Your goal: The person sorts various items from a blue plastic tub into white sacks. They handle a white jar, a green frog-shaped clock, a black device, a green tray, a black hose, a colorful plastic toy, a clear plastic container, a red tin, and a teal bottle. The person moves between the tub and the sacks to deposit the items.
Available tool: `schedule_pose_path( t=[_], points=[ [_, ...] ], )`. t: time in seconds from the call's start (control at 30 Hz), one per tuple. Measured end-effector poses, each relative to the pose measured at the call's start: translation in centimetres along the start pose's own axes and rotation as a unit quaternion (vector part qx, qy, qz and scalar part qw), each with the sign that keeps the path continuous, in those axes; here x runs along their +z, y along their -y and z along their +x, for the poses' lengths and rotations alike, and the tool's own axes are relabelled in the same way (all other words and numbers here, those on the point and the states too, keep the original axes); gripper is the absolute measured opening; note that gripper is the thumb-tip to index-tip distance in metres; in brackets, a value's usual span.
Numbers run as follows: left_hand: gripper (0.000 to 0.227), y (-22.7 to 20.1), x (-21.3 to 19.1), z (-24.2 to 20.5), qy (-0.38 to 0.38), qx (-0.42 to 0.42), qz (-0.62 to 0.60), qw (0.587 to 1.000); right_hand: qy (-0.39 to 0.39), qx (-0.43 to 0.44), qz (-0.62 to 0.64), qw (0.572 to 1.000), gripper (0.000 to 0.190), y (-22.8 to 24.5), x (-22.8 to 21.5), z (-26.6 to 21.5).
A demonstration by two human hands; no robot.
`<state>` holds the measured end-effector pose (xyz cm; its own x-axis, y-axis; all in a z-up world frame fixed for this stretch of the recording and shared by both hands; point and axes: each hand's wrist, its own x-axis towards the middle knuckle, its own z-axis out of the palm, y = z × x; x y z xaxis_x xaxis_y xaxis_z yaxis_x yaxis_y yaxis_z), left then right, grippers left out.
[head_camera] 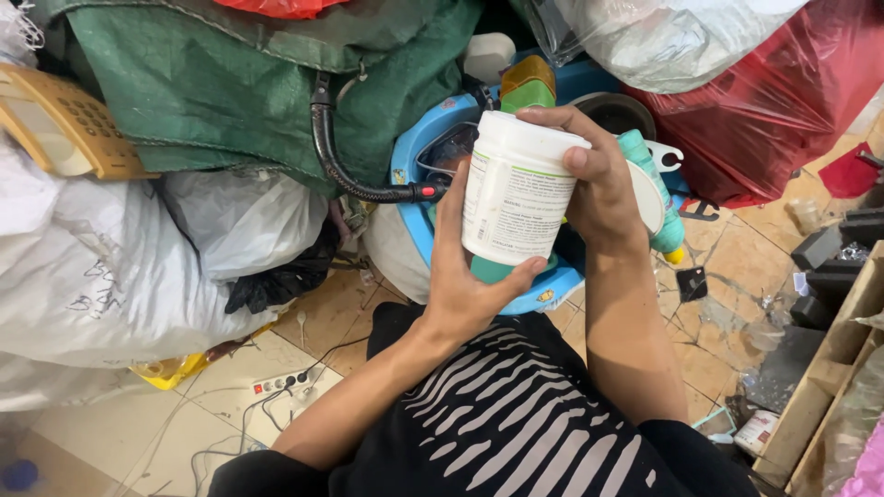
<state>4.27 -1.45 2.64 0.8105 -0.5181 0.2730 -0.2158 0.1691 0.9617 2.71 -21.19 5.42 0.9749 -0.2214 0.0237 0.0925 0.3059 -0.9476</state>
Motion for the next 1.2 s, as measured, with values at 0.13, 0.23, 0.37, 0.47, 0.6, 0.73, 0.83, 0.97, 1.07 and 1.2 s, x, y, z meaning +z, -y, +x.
schedule_pose_path(
  t=[0.13,0.23,0.37,0.47,0.6,0.73,0.83,0.97,1.07,1.2],
  points=[
    [0.112,0.0,0.0,0.0,-0.008,-0.015,0.019,1.0,-0.012,0.014,0.001,1.0,0.074,-0.5,-0.1,0.2],
    [0.111,0.3,0.1,-0.1,-0.019,-0.002,0.034,0.999,-0.023,0.024,0.004,0.999,0.069,-1.0,-0.1,0.2],
    [0.109,0.6,0.1,-0.1,-0.024,0.021,0.078,0.996,-0.046,0.009,-0.017,0.999,0.059,-1.1,0.4,0.1],
    [0.109,0.7,0.1,-0.1,-0.025,0.026,0.092,0.995,-0.056,0.0,-0.028,0.998,0.054,-1.1,0.6,0.1],
    [0.11,0.8,0.2,-0.2,-0.02,0.023,0.112,0.993,-0.082,0.008,-0.077,0.994,0.049,-1.1,0.8,0.0],
    [0.11,1.2,0.3,-0.5,-0.025,0.029,0.111,0.993,-0.1,0.019,-0.122,0.987,0.046,-0.7,1.1,-0.3],
    [0.11,1.2,0.3,-0.7,-0.028,0.035,0.118,0.992,-0.084,0.009,-0.14,0.987,0.045,-0.2,0.8,-0.5],
    [0.113,1.3,0.1,-0.8,-0.023,0.008,0.065,0.998,-0.011,-0.033,-0.156,0.987,0.052,0.9,1.1,-0.7],
    [0.128,1.3,0.1,-0.4,0.009,-0.068,-0.092,0.993,0.012,-0.063,-0.125,0.99,0.056,0.7,1.4,-1.2],
    [0.14,4.1,-0.4,-1.2,0.036,-0.012,-0.139,0.99,0.004,-0.043,0.002,0.999,0.055,-1.5,0.7,-1.9]
  ],
)
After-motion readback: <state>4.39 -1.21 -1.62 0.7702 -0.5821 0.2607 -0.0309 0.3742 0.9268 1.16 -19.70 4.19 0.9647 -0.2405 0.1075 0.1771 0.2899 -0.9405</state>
